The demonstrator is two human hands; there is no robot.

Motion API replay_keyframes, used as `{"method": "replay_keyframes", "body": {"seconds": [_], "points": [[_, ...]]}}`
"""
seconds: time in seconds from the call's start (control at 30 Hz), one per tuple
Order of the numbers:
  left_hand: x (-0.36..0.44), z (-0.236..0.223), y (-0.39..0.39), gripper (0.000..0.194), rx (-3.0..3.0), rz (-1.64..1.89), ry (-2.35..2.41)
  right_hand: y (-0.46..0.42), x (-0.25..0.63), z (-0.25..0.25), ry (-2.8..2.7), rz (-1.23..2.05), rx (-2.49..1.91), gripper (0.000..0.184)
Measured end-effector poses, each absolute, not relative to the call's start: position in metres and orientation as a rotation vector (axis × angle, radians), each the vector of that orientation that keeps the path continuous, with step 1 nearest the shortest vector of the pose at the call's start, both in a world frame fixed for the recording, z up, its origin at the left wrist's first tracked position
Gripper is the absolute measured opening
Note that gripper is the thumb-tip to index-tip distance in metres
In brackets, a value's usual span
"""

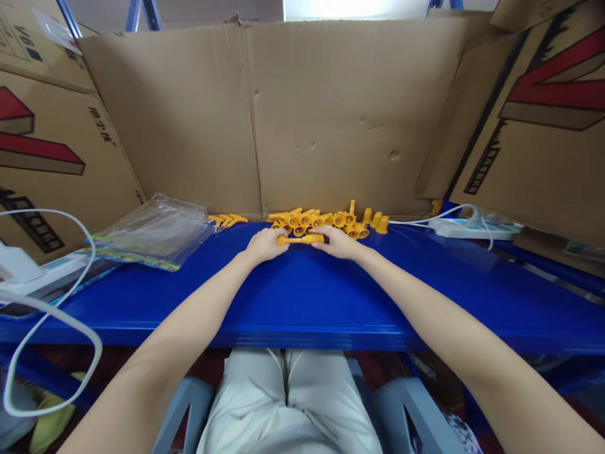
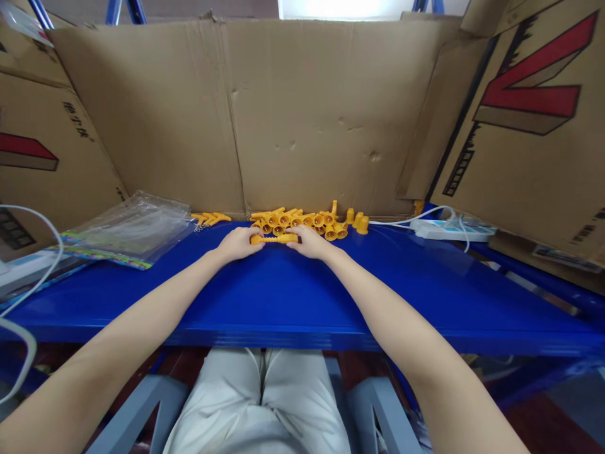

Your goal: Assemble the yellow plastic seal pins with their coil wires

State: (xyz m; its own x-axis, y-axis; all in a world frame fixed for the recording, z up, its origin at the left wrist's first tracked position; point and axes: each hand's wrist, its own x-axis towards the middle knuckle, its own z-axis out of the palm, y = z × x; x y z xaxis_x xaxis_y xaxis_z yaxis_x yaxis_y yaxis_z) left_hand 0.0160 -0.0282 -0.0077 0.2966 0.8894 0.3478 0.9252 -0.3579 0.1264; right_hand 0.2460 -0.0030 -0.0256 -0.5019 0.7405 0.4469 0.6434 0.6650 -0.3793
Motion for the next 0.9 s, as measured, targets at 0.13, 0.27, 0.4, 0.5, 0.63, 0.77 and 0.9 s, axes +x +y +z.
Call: {"method": "replay_keyframes", "body": {"seconds": [0.13,0.27,0.4,0.5,0.63,0.77,0.9], "points": [[0.013,-0.009,-0.026,0.031,-2.436,-0.567,-1.738,-0.003,0.252,-0.024,-2.191,0.462,-1.075,0.056],[0.01,-0.01,-0.025,0.031,-2.478,-0.622,-1.711,-0.001,0.26,-0.022,-2.075,0.776,-1.046,0.045],[0.009,-0.011,-0.024,0.029,-2.547,-0.69,-1.703,-0.001,0.264,-0.019,-1.99,0.996,-1.045,0.037],[0.009,-0.012,-0.022,0.027,-2.587,-0.761,-1.705,-0.001,0.265,-0.019,-1.947,1.036,-1.05,0.033],[0.009,-0.014,-0.021,0.022,-2.627,-0.849,-1.735,0.0,0.263,-0.02,-1.929,1.042,-1.028,0.033],[0.009,-0.012,-0.021,0.018,-2.663,-0.907,-1.764,0.0,0.26,-0.019,-1.916,1.021,-1.076,0.026],[0.009,-0.01,-0.022,0.023,-2.634,-0.949,-1.747,-0.005,0.26,-0.015,-1.965,0.977,-1.092,0.017]]}}
